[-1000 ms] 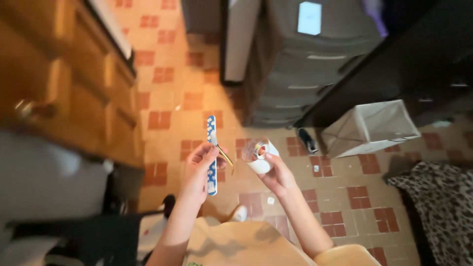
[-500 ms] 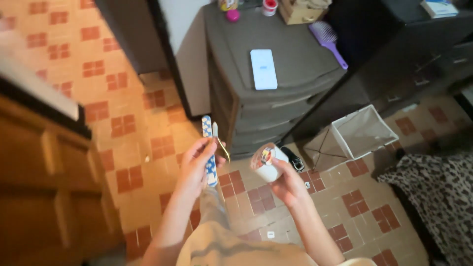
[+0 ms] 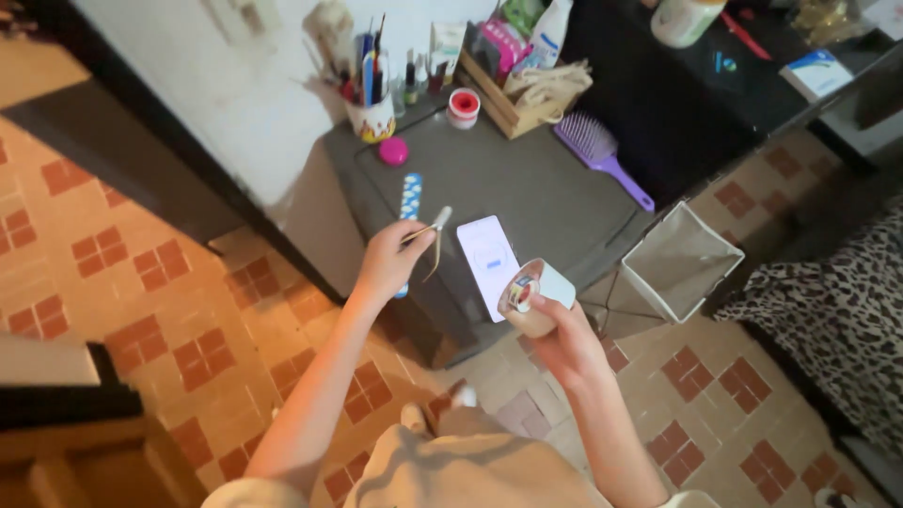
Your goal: Picking up and moving various personal items like a hairbrush, small containers, and tools to organize a room.
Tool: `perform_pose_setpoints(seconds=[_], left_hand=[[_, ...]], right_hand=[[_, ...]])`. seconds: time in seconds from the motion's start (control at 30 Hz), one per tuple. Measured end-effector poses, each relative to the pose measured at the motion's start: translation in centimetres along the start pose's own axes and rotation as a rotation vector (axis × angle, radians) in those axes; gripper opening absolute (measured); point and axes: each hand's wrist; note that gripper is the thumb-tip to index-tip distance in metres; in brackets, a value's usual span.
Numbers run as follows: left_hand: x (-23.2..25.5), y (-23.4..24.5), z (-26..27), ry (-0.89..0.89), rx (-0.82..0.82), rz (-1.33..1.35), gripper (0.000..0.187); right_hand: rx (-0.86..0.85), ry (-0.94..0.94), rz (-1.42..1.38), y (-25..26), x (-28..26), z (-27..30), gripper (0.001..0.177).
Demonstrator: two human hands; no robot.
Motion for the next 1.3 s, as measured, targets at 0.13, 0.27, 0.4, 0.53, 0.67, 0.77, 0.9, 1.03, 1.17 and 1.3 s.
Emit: perform_pose_setpoints(seconds=[0.13,0.27,0.4,0.53,0.67,0.77,0.9,1.03,1.17,1.3], left_hand=[[0.5,-3.0,-8.6,-0.151,-0.091,-0.385,0.020],[-0.2,-5.8,-15.1,-0.141,-0.090,-0.585,0.018],[-0.1,-5.5,-17.2,-0.158,-0.016,-0.701,0.036],[1.0,-3.6,-15.0,-0.340,0.147,-0.788,0.036],[-1.5,-4.4,-12.6,-0.470,0.113,-0.949,0.034],[-4.7,-5.8,-12.8,-0.657,0.282,-0.940,0.022],[-4.7,-6.4,-14.4,-0.649,0.302,-0.906,0.018],[-3.2,-5.9,-17.1,-0.699,0.308,-0.860,0.014],[-0.8,-4.7,-20.7,-0.722,0.482,-0.845,0.014],[1.7,-4.4,-22.1,-0.656,0.564,-0.834,0.013]], right_hand=[[-0.013,0.044,0.033,0.4,0.4,-5.0,0.052],[-0.026,0.091,0.014,0.0,-0.2,-9.1,0.046],[-0.054,0.123,0.067,-1.3,-1.3,-12.7,0.041],[-0.092,0.243,0.337,-0.4,0.7,-17.0,0.040],[-0.088,0.309,0.462,-1.7,2.0,-19.3,0.045],[-0.048,0.295,0.460,-1.7,3.0,-19.8,0.043],[0.001,0.308,0.462,-1.6,3.3,-20.0,0.045],[0.080,0.333,0.490,-1.0,2.7,-19.7,0.045],[0.145,0.334,0.528,-0.7,2.2,-19.2,0.042],[0.176,0.340,0.517,-0.1,2.4,-19.0,0.042]])
Point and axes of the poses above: each hand's wrist, its own z-axis away from the middle knuckle, its own y-axis out of the back of the hand, x = y × z, and after that the axes turned 15 degrees about y, right-handed
